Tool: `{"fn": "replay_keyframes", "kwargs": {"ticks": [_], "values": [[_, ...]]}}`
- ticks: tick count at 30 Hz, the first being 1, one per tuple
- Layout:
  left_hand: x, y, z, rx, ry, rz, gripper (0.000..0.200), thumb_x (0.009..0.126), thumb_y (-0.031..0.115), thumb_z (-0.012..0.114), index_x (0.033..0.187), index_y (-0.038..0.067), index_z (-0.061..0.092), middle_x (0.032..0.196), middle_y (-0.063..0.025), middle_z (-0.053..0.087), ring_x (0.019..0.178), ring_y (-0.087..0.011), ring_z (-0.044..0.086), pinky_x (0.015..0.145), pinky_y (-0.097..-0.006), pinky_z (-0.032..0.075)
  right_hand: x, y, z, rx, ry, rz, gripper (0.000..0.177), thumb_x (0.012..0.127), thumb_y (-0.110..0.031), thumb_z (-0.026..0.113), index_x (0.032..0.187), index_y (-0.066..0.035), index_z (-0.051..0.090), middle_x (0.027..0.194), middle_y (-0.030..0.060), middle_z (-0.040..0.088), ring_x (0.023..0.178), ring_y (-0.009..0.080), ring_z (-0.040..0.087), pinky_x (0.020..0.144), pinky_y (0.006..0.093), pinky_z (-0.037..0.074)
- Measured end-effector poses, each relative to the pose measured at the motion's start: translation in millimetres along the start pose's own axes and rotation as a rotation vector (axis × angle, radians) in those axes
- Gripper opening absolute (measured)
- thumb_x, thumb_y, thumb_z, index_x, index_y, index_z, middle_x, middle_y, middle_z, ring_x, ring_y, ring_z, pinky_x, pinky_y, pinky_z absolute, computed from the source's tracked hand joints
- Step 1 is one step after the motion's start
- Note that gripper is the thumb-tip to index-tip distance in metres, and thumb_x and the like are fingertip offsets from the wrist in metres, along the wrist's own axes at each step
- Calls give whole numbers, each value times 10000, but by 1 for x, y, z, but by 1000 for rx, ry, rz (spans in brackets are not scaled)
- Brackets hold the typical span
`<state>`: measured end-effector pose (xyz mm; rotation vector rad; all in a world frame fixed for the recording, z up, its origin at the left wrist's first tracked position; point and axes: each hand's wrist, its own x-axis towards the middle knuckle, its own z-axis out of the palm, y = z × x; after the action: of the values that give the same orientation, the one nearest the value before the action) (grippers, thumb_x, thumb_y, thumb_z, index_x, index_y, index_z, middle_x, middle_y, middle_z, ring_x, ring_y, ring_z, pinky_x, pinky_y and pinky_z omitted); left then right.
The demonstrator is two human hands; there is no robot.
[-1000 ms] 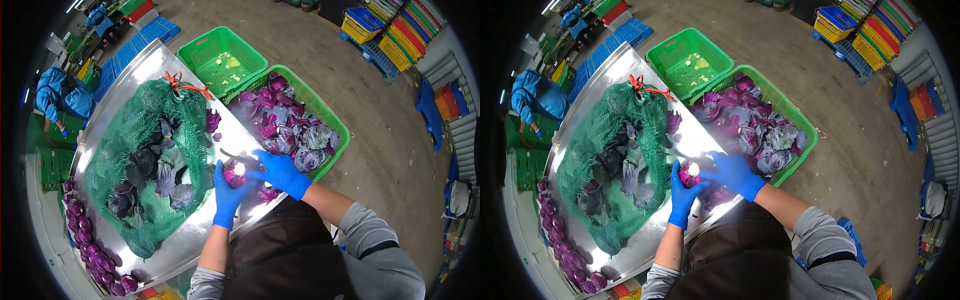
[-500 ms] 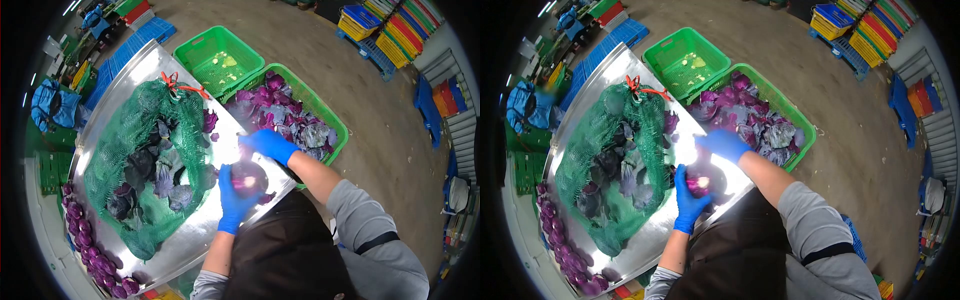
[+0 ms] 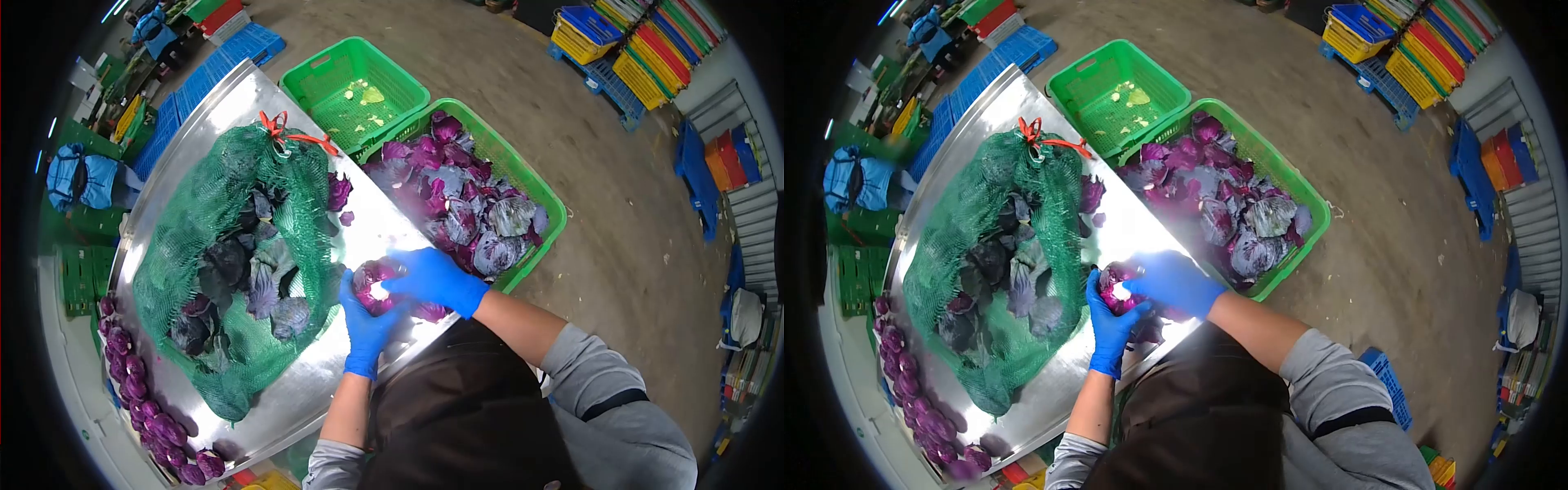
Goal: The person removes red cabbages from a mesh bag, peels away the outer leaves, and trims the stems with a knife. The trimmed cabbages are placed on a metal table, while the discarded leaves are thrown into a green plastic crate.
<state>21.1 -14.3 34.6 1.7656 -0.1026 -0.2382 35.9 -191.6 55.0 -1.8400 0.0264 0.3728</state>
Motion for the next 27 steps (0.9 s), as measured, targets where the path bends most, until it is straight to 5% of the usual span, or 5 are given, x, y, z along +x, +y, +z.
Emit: {"fn": "replay_keyframes", "kwargs": {"ticks": [9,12,15,23,27], "values": [[2,0,0,-53,37,-4,1055,563,190,844,1362,-36,192,1298,-163,328,1177,-246,401,990,-351,373,3,74,-9,-423,201,90,372,721,-155,585,1082,-74,616,921,150,654,784,224,650,688,336,506],[3,-3,0,-94,71,-37,1048,571,181,837,1364,-36,187,1299,-163,324,1182,-248,396,997,-352,368,-11,66,-11,-15,285,34,472,757,-244,641,1177,-44,566,919,133,658,759,176,619,710,302,500],[3,-17,1,168,59,86,1036,578,191,834,1364,-31,198,1301,-169,321,1191,-262,387,1002,-351,361,-21,-2,-5,-18,178,83,562,752,-335,691,1206,-35,548,935,128,658,804,176,626,743,300,500],[1,-9,3,185,30,83,1017,570,107,823,1371,-14,209,1352,-156,306,1219,-238,373,1033,-339,332,-7,28,-6,60,8,247,573,741,-323,684,1221,-46,537,943,171,656,810,227,651,756,348,508],[-1,-16,2,70,70,96,1039,561,196,841,1366,-7,216,1318,-166,331,1201,-266,378,1023,-369,333,-10,41,2,-477,199,-31,323,730,-255,623,990,-63,628,808,183,649,696,310,643,655,402,507]]}}
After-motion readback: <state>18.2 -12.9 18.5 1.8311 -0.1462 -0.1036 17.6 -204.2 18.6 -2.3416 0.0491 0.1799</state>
